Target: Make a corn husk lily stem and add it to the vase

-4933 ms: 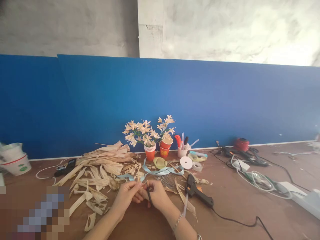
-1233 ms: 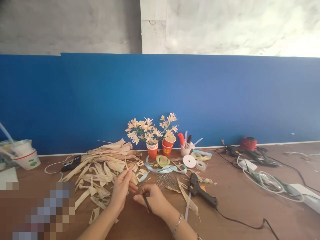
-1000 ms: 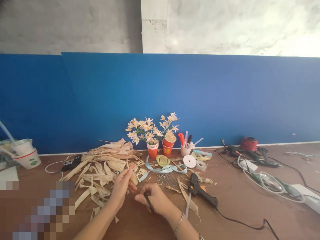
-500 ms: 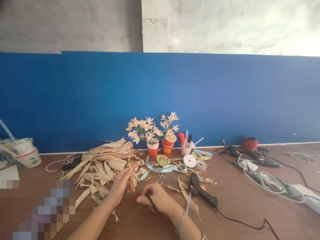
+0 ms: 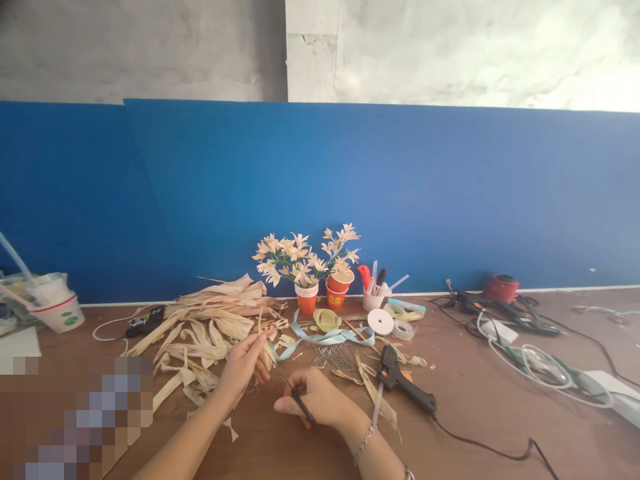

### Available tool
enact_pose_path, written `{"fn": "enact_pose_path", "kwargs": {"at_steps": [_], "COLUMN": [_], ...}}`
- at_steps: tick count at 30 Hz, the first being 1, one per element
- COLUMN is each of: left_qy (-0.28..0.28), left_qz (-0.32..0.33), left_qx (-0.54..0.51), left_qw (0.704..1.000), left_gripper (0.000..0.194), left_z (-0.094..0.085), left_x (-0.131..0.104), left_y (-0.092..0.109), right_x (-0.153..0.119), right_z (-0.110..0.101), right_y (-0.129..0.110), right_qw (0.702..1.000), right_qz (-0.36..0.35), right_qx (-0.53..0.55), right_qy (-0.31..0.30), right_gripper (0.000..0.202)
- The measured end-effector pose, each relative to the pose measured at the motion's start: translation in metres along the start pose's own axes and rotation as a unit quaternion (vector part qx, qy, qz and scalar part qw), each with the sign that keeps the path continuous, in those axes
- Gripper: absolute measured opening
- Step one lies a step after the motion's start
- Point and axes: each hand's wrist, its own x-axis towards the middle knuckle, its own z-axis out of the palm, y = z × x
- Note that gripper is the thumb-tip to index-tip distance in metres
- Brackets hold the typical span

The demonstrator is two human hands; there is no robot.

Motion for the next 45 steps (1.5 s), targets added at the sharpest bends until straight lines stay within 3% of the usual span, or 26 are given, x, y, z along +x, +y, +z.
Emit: {"fn": "enact_pose_path", "kwargs": {"at_steps": [19, 45], "left_qy": [0.067, 0.057], "left_qz": [-0.021, -0.032], "left_qx": [-0.016, -0.047], "left_qw": [0.997, 0.997], "left_gripper": [0.068, 0.060], "left_z": [0.002, 0.003], "left_x": [-0.005, -0.009], "left_y": [0.008, 0.014], "right_x": [-0.001, 0.000], "right_z": [0.002, 0.001], "right_y": [-0.001, 0.000], "right_qw": [0.993, 0.987], "right_qz": [-0.019, -0.024], "right_qx": [-0.109, -0.144], "right_qy": [0.045, 0.059], "right_gripper": [0.021, 0.021]}}
